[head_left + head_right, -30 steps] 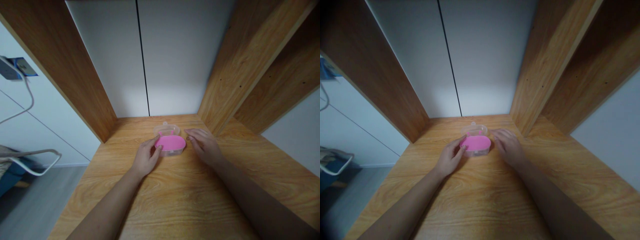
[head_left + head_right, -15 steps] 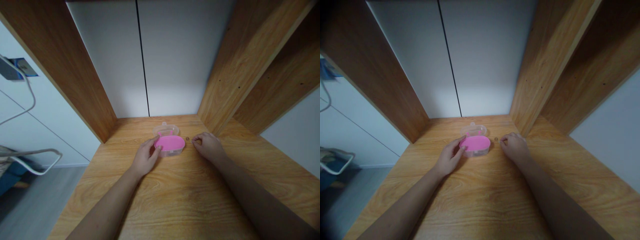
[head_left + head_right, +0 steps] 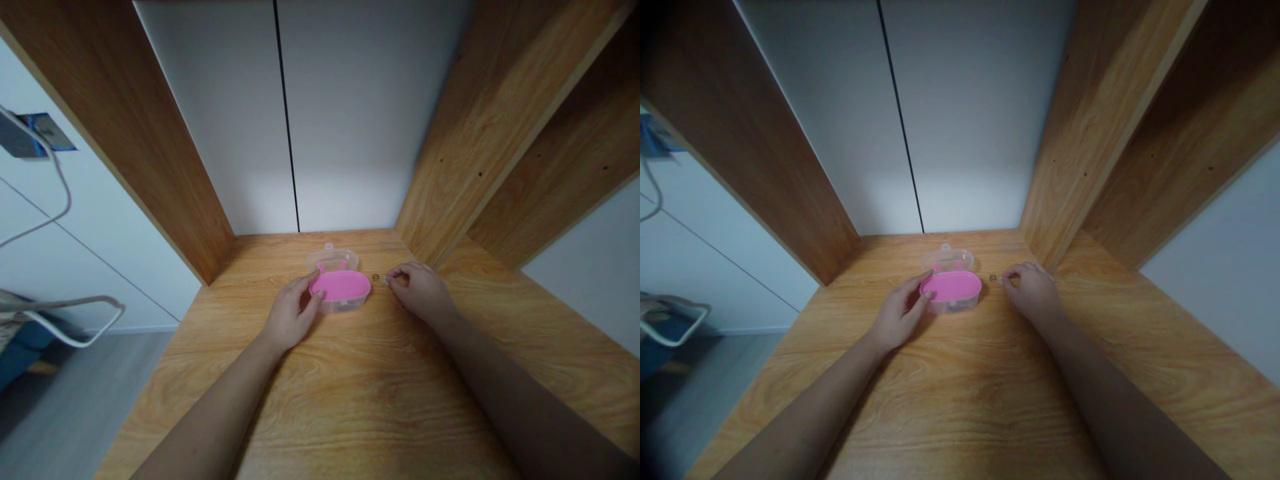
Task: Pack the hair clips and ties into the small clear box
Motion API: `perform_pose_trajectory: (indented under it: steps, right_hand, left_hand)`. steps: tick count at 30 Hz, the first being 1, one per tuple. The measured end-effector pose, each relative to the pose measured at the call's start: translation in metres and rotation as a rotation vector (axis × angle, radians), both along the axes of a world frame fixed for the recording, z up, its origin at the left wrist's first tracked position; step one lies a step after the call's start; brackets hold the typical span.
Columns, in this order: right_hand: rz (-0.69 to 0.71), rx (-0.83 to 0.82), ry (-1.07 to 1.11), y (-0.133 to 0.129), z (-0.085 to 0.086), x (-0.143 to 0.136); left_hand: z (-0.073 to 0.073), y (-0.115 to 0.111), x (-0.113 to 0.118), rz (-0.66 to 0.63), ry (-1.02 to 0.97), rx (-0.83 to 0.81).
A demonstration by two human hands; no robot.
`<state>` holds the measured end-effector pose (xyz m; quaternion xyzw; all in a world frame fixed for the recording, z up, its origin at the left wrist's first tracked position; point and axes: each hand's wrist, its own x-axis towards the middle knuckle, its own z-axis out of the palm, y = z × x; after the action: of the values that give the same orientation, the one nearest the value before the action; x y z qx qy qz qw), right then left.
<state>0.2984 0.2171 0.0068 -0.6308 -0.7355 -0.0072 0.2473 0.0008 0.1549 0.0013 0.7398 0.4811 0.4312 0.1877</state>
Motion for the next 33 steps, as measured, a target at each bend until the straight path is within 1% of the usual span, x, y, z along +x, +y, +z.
perform_pose_trajectory:
  steps: [2,4,7,10,13,17,20,23,27,33]
  right_hand:
    - [-0.002,-0.003,0.03,0.0,0.001,0.0]
    - [-0.038,-0.039,0.09,0.0,0.003,-0.001]
    - [-0.07,-0.102,0.249,-0.001,0.004,-0.003]
    - [-0.042,-0.081,0.389,-0.003,0.004,-0.007]
    - [0.069,0.036,0.451,-0.007,0.005,-0.013]
    - [0.289,0.201,0.411,-0.019,0.015,-0.025]
    - [0.426,0.244,0.375,-0.029,0.021,-0.034]
    - [0.521,0.228,0.35,-0.033,0.019,-0.042]
    - [0.598,0.208,0.303,-0.032,0.013,-0.048]
    - [0.614,0.235,0.295,-0.034,0.014,-0.047]
  left_hand:
    - [0.0,0.0,0.0,-0.001,-0.003,0.003]
    - [0.0,0.0,0.0,-0.002,-0.005,0.006]
    - [0.0,0.0,0.0,0.001,0.0,0.002]
    - [0.0,0.0,0.0,0.006,0.007,-0.002]
    - [0.0,0.0,0.0,0.0,0.002,-0.005]
    - [0.0,0.001,0.0,-0.007,-0.006,-0.004]
    - [0.0,0.001,0.0,-0.009,-0.007,-0.006]
    - [0.0,0.0,0.001,-0.002,-0.004,-0.005]
    - [0.0,0.0,0.001,0.007,0.003,-0.007]
    - [0.0,0.0,0.001,-0.001,-0.005,-0.013]
